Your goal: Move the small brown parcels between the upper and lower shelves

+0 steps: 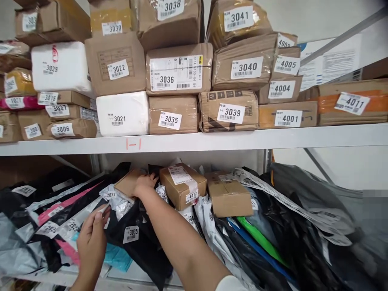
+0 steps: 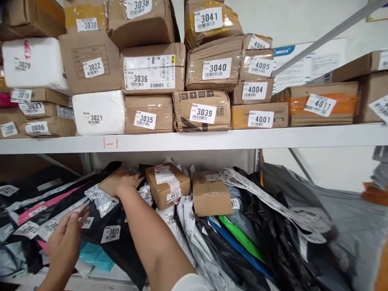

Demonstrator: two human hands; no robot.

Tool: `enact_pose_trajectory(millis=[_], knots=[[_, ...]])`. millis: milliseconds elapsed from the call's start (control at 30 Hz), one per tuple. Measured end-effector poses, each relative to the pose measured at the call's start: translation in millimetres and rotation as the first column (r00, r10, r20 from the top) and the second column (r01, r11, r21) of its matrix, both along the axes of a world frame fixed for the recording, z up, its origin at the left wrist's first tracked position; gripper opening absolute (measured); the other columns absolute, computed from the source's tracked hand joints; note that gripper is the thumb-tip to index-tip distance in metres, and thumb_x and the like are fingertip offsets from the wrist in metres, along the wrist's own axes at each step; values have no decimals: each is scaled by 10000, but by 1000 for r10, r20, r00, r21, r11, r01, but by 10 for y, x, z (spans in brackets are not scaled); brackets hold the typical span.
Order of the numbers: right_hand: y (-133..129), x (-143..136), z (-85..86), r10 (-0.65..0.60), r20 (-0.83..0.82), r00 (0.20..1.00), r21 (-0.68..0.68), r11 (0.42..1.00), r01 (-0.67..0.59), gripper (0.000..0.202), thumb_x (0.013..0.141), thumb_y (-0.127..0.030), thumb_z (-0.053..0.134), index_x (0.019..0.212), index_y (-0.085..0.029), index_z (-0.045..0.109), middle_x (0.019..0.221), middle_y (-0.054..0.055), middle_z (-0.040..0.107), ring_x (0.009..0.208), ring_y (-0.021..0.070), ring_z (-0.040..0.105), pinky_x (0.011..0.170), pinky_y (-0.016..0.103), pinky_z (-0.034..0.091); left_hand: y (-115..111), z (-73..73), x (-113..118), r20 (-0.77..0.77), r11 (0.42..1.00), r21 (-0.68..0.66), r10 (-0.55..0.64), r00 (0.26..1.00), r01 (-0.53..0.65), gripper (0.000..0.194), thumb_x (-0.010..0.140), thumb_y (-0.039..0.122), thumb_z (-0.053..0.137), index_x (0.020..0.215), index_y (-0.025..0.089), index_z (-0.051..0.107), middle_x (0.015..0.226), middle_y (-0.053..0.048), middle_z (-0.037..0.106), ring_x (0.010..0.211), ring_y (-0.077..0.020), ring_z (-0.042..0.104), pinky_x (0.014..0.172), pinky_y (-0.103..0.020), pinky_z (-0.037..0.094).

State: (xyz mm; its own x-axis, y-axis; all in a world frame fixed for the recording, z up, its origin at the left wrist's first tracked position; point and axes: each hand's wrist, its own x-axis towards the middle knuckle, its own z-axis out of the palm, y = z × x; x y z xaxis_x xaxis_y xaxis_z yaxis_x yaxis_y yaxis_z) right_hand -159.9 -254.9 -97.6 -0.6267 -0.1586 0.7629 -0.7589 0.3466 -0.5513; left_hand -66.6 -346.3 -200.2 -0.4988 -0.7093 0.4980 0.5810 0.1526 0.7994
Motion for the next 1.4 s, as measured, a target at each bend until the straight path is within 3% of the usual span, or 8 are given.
enact_pose_trajectory(millis=[133, 200, 333, 533, 767, 967, 1133, 1400], knots=[[763, 555, -161, -17, -192, 981, -97, 995, -2, 331, 850, -220, 617, 1180, -235, 597, 1234, 63, 593, 1139, 203, 577, 987, 314, 480, 42, 266, -168, -154, 997, -64, -50, 987, 41, 368, 788, 521, 636, 903, 173, 664, 1091, -69, 633, 1142, -299, 585, 1094, -514, 409], [1265, 743, -346, -219, -253, 942, -314, 940, 134, 149, 899, -235, 535, 1011, -223, 634, 1012, 53, 647, 989, 187, 618, 876, 306, 525, 169, 388, -236, -226, 977, -178, -158, 961, 119, 305, 821, 480, 611, 894, 190, 673, 1091, -57, 618, 1154, -280, 570, 1106, -500, 401], [2018, 692, -623, -393, -154, 907, -275, 898, 343, 152, 873, -168, 492, 953, -161, 620, 925, 100, 640, 823, 214, 625, 744, 353, 532, 638, 622, -394, -145, 799, -551, -375, 916, 241, 305, 847, 417, 595, 1058, 205, 653, 1178, -79, 565, 1199, -257, 536, 1093, -452, 426], [2178, 471, -638, -363, -35, 931, -37, 932, 362, 171, 851, -66, 485, 913, -135, 629, 915, 123, 649, 843, 236, 643, 744, 347, 521, 1299, 848, -611, -44, 486, -866, -308, 950, 118, 513, 811, 377, 628, 1275, 191, 511, 1276, -124, 494, 1231, -280, 499, 1063, -468, 432], [2181, 519, -556, -420, -57, 906, 106, 899, 424, 156, 840, -33, 533, 811, -164, 614, 866, 84, 653, 801, 217, 630, 729, 307, 476, 1410, 806, -703, -73, 386, -922, -249, 966, 30, 471, 805, 289, 571, 1261, 201, 496, 1251, -106, 526, 1195, -272, 529, 1015, -430, 464], [2282, 518, -387, -397, -164, 903, 357, 830, 429, 165, 858, -42, 539, 784, -173, 607, 856, 51, 655, 772, 183, 617, 663, 255, 428, 1405, 753, -716, -115, 395, -918, -230, 966, -15, 482, 805, 263, 563, 1273, 196, 471, 1233, -111, 509, 1173, -276, 527, 1001, -451, 470], [2370, 520, -384, -252, -336, 908, 481, 783, 395, 180, 826, -17, 533, 765, -173, 598, 784, 37, 633, 741, 177, 596, 644, 253, 415, 1429, 592, -736, -154, 584, -811, -153, 976, -36, 681, 791, 338, 639, 1386, 212, 333, 1264, -129, 410, 1240, -308, 460, 1039, -522, 438], [2408, 401, -476, -135, -9, 991, 267, 955, 132, 200, 733, -15, 621, 794, -205, 631, 729, -8, 670, 661, 156, 643, 617, 232, 467, 1491, 476, -762, -186, 682, -731, -145, 972, -38, 706, 777, 325, 659, 1394, 253, 322, 1294, -117, 377, 1246, -301, 450, 1043, -537, 434]])
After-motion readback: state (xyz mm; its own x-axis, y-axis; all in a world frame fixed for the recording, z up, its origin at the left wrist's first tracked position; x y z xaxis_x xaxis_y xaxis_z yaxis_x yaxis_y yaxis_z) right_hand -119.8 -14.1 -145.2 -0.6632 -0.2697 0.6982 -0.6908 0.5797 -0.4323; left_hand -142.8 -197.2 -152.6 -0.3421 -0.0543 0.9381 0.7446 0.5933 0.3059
